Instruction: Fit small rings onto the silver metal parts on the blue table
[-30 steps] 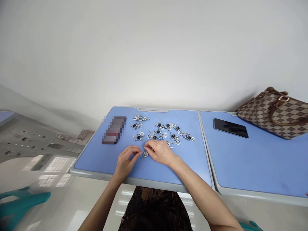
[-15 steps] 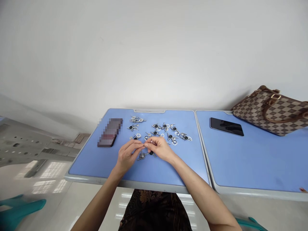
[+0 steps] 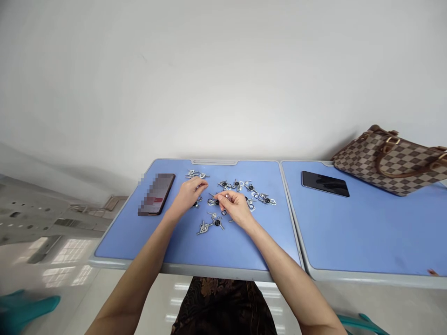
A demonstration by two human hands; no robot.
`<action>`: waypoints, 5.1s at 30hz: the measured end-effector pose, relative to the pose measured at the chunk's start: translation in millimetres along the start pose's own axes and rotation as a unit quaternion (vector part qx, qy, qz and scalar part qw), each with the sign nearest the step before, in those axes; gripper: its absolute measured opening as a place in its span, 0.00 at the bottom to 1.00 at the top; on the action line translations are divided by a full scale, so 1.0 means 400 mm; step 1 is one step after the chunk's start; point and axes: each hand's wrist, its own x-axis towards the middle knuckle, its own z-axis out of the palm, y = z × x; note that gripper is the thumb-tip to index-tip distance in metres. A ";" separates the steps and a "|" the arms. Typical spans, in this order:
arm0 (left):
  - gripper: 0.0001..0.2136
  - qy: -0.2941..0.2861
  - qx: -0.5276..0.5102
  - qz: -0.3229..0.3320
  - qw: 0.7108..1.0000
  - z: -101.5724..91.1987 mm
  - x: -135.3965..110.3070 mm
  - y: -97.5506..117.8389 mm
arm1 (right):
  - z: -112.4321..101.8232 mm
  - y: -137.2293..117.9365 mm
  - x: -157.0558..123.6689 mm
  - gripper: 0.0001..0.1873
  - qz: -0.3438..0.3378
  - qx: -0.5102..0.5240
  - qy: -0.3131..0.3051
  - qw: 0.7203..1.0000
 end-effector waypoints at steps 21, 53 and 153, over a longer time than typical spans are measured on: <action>0.11 -0.030 -0.005 0.021 0.999 0.035 -0.006 -0.026 | -0.015 0.004 0.009 0.20 -0.025 -0.065 0.018 0.997; 0.09 -0.179 -0.107 0.021 0.978 -0.050 -0.223 0.091 | -0.020 0.014 0.014 0.17 -0.035 -0.111 0.053 0.992; 0.10 -0.065 -0.071 -0.080 0.992 0.028 -0.291 0.131 | 0.005 0.018 -0.021 0.23 -0.039 -0.214 -0.051 0.975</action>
